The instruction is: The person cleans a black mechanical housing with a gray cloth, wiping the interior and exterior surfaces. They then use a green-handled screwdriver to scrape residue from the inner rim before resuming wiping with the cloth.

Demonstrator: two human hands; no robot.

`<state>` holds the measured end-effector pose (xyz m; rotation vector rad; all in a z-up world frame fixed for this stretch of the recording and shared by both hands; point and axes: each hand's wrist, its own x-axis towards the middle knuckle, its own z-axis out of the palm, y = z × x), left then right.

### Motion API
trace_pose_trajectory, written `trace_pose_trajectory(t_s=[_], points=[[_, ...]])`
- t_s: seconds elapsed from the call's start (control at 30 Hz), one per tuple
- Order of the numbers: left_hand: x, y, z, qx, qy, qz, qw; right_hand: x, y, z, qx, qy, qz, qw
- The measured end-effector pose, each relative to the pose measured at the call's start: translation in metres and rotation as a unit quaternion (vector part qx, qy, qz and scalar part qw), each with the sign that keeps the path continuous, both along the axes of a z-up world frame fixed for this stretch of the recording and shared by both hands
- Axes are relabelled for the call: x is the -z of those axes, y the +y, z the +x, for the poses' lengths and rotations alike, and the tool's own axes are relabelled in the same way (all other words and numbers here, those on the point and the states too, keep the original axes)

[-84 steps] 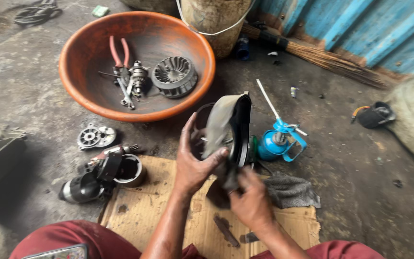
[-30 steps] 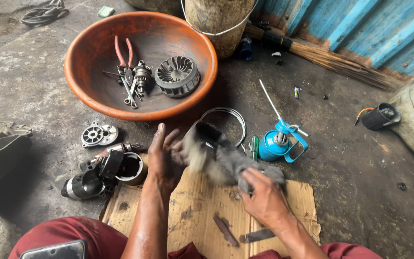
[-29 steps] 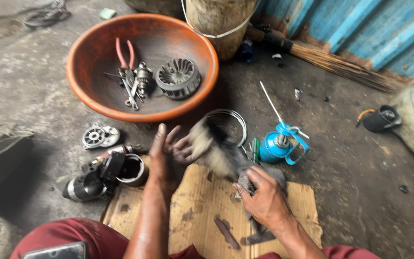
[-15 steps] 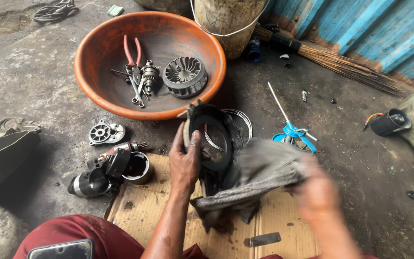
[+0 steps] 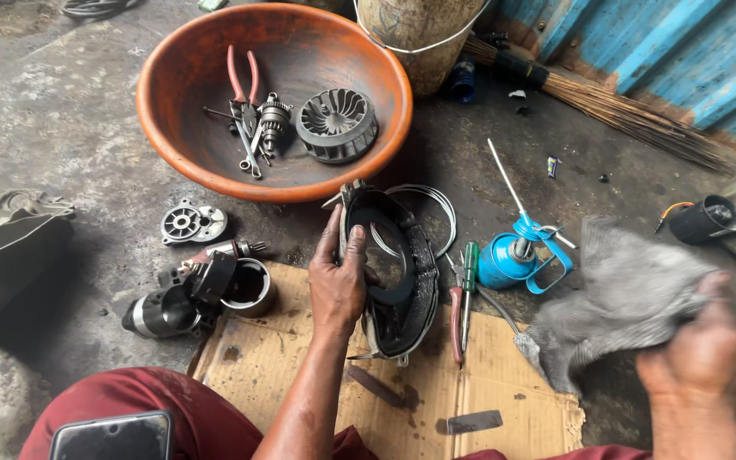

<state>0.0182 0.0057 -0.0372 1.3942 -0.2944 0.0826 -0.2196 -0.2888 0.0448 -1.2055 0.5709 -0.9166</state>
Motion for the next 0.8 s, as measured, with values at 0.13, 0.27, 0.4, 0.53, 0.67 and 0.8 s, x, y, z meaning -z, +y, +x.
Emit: trace_pose_trajectory(t_s=[0.13,0.27,0.4,0.53,0.67,0.8], points=[[-0.001,0.005,0.008,0.077,0.271,-0.004,0.959,0.051,-0.002,0.013,-0.006,0.153,0.067,0.986],[-0.004,0.005,0.011,0.084,0.246,0.034,0.965,0.084,0.027,0.056,-0.087,0.296,-0.024,0.951],[-0.003,0.004,0.009,0.087,0.123,0.016,0.988,0.093,0.060,0.098,-0.119,0.473,-0.300,0.820],[-0.002,0.007,0.012,0.089,0.139,0.012,0.986,0.083,0.083,0.125,-0.036,0.564,-0.238,0.790],[-0.004,0.009,0.019,0.089,0.235,0.013,0.968,0.065,0.100,0.132,-0.153,0.550,-0.429,0.700],[-0.004,0.009,0.020,0.088,0.159,0.002,0.983,0.056,0.107,0.138,-0.351,0.521,-0.560,0.540]])
